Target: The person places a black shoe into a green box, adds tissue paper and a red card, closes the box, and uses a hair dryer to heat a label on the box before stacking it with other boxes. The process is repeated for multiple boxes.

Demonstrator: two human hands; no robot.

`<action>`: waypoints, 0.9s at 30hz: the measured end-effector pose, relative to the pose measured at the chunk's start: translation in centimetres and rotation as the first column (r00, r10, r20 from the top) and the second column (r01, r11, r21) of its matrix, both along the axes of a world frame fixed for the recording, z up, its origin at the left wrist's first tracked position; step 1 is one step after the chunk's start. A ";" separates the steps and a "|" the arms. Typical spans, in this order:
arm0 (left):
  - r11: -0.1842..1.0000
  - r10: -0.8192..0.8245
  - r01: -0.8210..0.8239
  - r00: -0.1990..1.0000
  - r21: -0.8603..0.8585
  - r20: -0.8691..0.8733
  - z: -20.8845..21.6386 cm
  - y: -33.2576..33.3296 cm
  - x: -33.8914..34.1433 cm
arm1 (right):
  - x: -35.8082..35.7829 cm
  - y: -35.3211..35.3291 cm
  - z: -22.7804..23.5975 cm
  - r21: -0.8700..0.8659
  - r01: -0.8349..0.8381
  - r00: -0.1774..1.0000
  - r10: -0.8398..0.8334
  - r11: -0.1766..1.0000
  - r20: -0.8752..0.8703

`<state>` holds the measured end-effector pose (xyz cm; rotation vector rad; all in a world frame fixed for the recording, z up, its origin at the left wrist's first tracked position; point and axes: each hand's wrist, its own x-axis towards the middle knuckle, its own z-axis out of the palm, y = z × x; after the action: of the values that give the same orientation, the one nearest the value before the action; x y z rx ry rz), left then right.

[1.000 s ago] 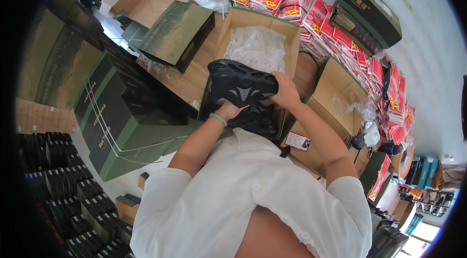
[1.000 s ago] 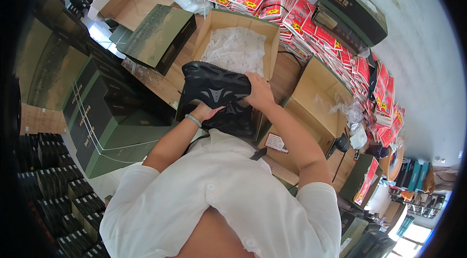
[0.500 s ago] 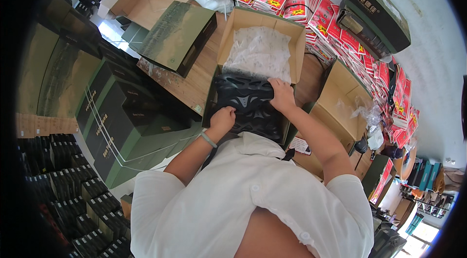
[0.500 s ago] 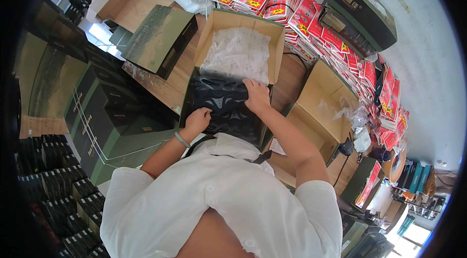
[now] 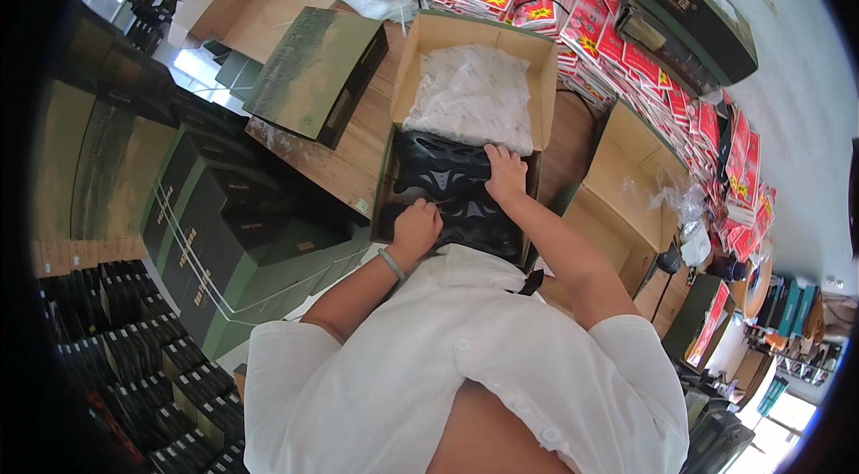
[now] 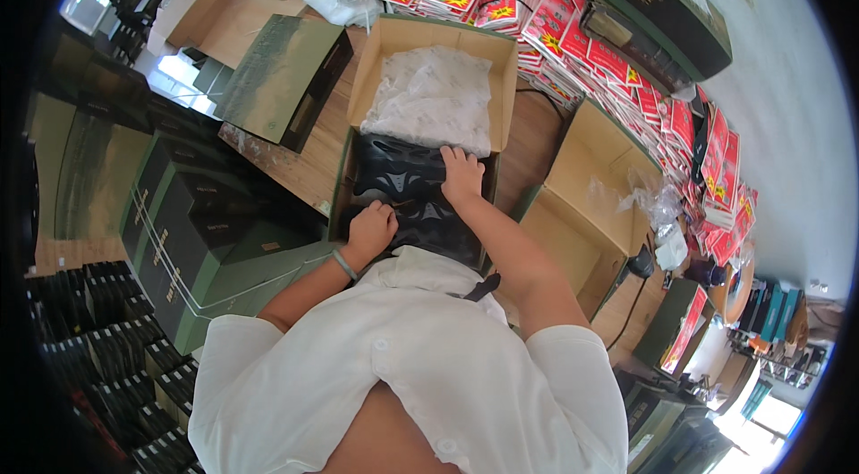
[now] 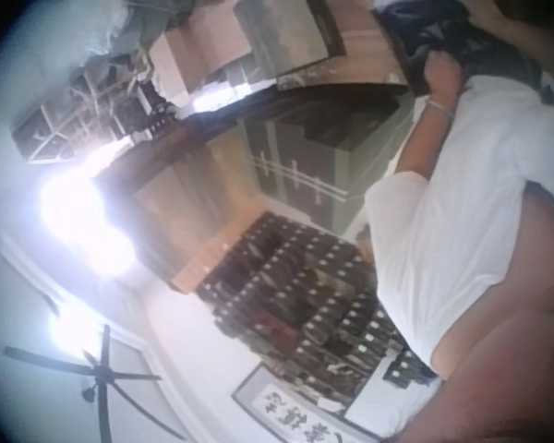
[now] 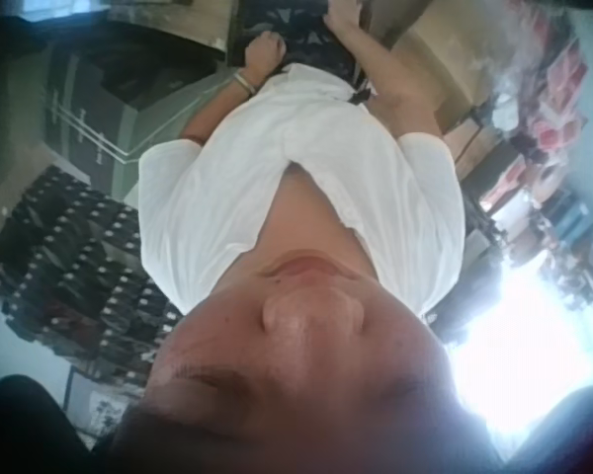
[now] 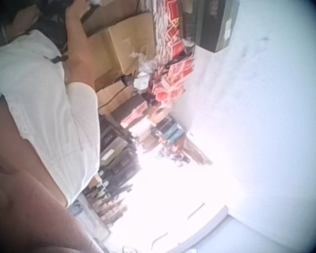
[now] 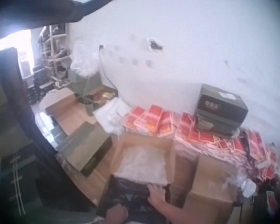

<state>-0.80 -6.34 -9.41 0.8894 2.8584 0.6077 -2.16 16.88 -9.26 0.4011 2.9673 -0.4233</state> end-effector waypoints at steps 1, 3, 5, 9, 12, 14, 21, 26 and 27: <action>1.000 0.010 -0.010 1.000 0.011 0.007 0.1 0.1 -0.2 | 0.2 0.0 -0.1 0.016 -0.009 1.000 0.009 1.000 -0.015; 1.000 0.024 -0.024 0.999 0.007 0.041 0.0 0.4 -0.5 | 0.7 -0.3 0.6 0.029 0.001 1.000 -0.001 1.000 0.019; 0.993 0.006 -0.009 1.000 0.116 0.027 0.4 0.5 -0.7 | 2.1 -0.9 1.3 0.019 0.048 0.982 -0.044 0.999 -0.184; 0.971 0.034 -0.031 0.999 0.238 -0.008 -0.9 -0.2 -0.3 | 7.6 2.0 5.0 -0.253 0.063 0.833 -0.190 0.965 -0.519; 0.976 0.034 -0.036 0.999 0.214 0.014 -0.1 -0.3 0.3 | 15.7 7.9 2.4 -0.355 0.366 0.663 -0.509 0.860 -0.548; 0.979 0.019 -0.021 1.000 0.203 0.012 0.1 -0.3 0.5 | 21.5 11.1 -0.8 -0.293 0.518 0.755 -0.590 0.804 -0.284; 0.984 -0.015 0.021 0.999 0.178 -0.036 0.1 0.2 -0.1 | 28.4 9.0 -5.7 0.106 0.226 0.945 -0.245 0.968 0.217; 0.983 0.009 -0.005 1.000 0.181 -0.022 0.1 -0.1 0.0 | 26.7 11.1 -3.6 -0.105 0.434 0.821 -0.345 0.895 0.456; 0.979 0.022 -0.027 0.999 0.203 0.026 0.3 -0.1 0.1 | 26.7 11.9 -3.5 -0.141 0.504 0.827 -0.429 0.852 0.363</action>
<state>-0.75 -6.45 -9.07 0.8668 2.8275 0.9205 24.57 28.75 -12.72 1.0714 2.4415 -0.6716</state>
